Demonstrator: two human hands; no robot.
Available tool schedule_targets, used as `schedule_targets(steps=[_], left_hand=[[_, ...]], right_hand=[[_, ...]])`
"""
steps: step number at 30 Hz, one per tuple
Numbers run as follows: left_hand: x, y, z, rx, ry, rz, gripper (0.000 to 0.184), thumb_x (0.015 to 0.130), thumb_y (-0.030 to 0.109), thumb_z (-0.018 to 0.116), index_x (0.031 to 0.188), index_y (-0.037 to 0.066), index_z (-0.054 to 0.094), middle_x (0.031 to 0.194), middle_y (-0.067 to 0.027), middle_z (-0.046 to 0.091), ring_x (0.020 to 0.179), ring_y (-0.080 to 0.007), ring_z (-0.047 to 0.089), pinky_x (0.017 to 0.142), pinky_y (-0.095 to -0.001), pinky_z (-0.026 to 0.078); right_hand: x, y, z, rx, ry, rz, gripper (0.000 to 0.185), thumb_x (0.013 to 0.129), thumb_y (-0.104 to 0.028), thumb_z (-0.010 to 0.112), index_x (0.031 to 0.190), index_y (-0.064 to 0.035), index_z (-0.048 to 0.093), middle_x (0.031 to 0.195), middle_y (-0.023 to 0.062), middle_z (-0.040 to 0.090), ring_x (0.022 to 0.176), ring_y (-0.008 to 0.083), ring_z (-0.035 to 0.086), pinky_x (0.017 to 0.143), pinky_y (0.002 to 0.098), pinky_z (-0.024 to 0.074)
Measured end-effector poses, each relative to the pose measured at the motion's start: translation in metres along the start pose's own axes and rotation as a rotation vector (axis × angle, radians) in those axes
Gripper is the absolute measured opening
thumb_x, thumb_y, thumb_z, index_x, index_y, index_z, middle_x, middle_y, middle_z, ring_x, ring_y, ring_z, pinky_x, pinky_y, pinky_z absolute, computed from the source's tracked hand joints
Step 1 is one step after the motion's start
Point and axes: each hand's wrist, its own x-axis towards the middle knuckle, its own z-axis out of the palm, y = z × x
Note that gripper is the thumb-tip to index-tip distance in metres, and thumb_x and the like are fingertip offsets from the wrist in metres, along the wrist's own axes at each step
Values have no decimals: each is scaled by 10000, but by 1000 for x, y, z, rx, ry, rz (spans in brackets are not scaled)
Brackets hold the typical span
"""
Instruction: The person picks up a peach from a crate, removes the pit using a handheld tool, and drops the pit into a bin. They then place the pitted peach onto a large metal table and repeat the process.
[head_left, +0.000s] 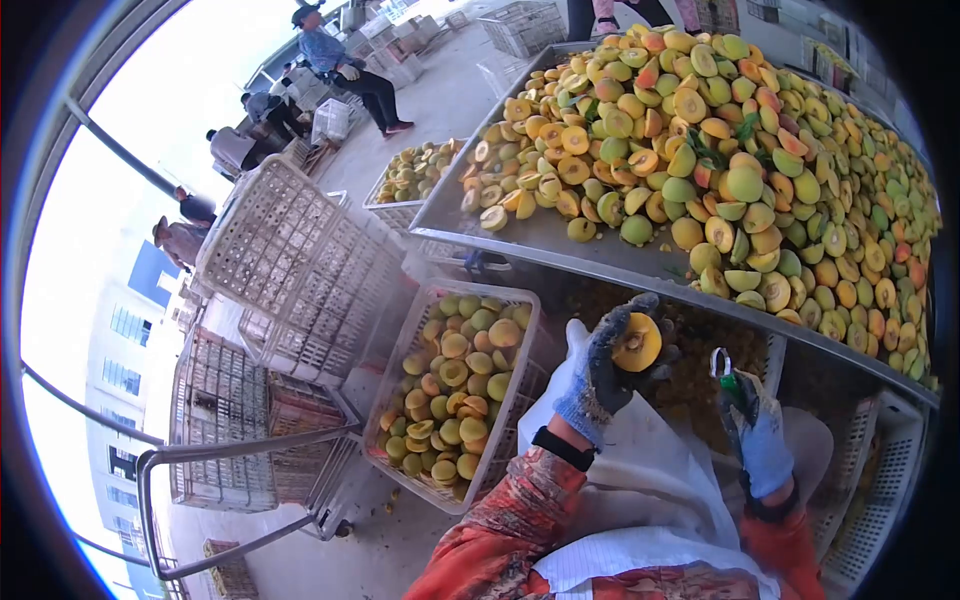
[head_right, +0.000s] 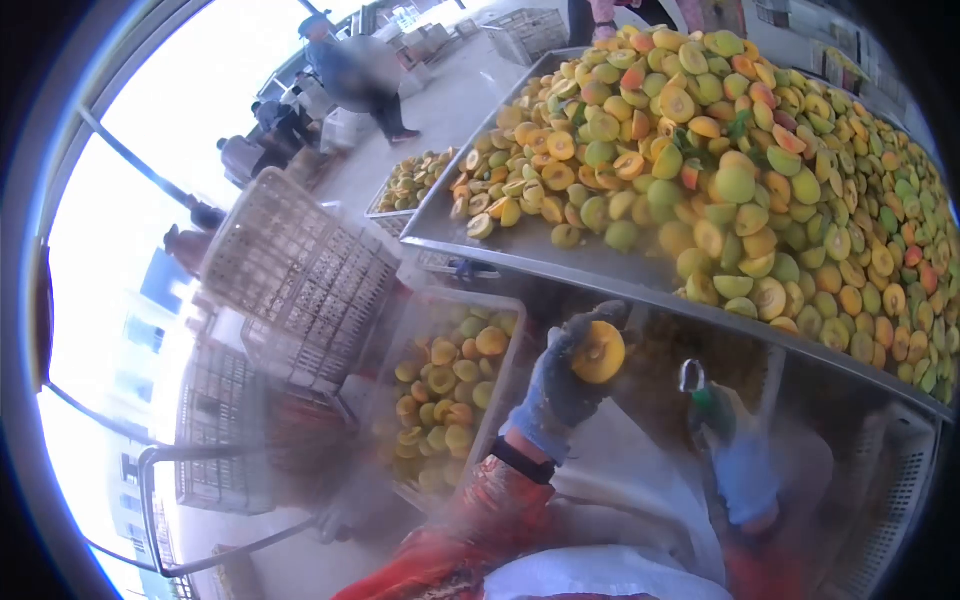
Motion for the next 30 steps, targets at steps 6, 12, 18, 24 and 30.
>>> schedule_targets(steps=[6,12,18,24,30], left_hand=[[1,-8,19,164,102,-35,557,906,464,399,1239,19,444,1204,-159,507,989,-292,580,718,-398,567],[-1,-18,18,131,-19,-81,454,931,369,433,1206,11,477,1152,-131,546,1015,-253,574,832,-359,514],[-6,-23,28,300,88,-2,447,868,289,547,1167,-40,493,1090,-160,576,922,-276,615,774,-357,533],[-17,-30,34,662,22,281,386,889,242,495,1128,-60,513,1071,-145,578,905,-232,615,770,-305,512],[-25,-36,52,667,189,326,340,889,230,475,1048,-53,578,1033,-121,579,904,-204,610,779,-285,495]], right_hand=[[5,-13,6,-267,51,-305,395,781,-168,675,1119,-18,537,896,176,638,809,311,640,686,353,506],[8,-16,17,-410,115,-468,414,772,-329,663,1037,-21,581,769,128,640,640,268,632,547,341,494],[7,-19,21,-439,49,-411,348,789,-330,641,967,-37,579,704,135,619,599,302,612,513,367,475],[3,-23,25,-288,-89,-283,315,807,-311,638,947,-39,561,702,166,607,627,343,608,522,396,468],[-6,-12,40,-8,-120,-231,270,821,-268,637,920,-36,539,677,192,588,616,371,589,546,397,462]])
